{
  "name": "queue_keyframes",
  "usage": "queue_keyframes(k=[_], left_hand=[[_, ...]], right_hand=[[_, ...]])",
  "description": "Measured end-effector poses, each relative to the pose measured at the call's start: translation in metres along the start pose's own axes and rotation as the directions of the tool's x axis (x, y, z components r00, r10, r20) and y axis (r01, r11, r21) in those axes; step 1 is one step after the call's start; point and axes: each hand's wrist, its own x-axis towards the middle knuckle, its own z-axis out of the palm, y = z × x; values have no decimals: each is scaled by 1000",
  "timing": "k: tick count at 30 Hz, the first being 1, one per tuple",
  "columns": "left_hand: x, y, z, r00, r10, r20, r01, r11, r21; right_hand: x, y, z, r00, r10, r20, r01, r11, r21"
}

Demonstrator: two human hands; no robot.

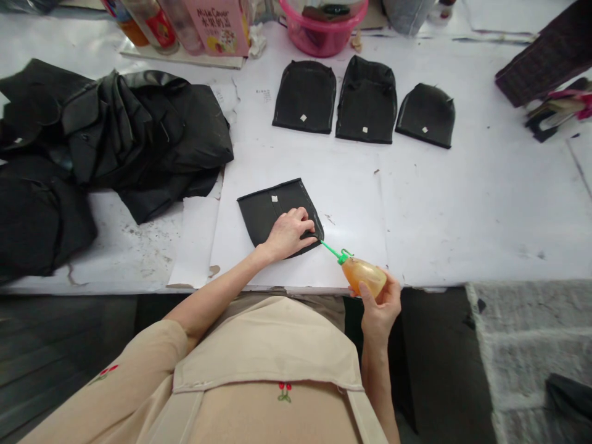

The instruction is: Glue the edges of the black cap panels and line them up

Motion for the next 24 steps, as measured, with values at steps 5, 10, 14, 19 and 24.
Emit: queue_keyframes(k=[5, 10, 14, 19, 24], left_hand=[[4, -3, 4, 999, -24, -20, 23, 998, -56], [2, -3, 7, 999, -28, -26, 27, 998, -52], [3, -2, 7, 999, -27, -34, 26, 999, -34], [2, -1, 7, 999, -17, -33, 17, 1000, -5], [2, -3, 11, 999, 1, -48, 0, 1000, 9]], right_hand=[[-7, 12, 2, 992, -120, 26, 122, 984, -132], [-5, 23, 5, 985, -165, 44, 171, 963, -207], [-6, 26, 6, 965, -253, 60, 260, 929, -263], [-9, 24, 2, 947, -310, 82, 319, 881, -351], [-9, 20, 3, 945, -320, 70, 321, 865, -385]])
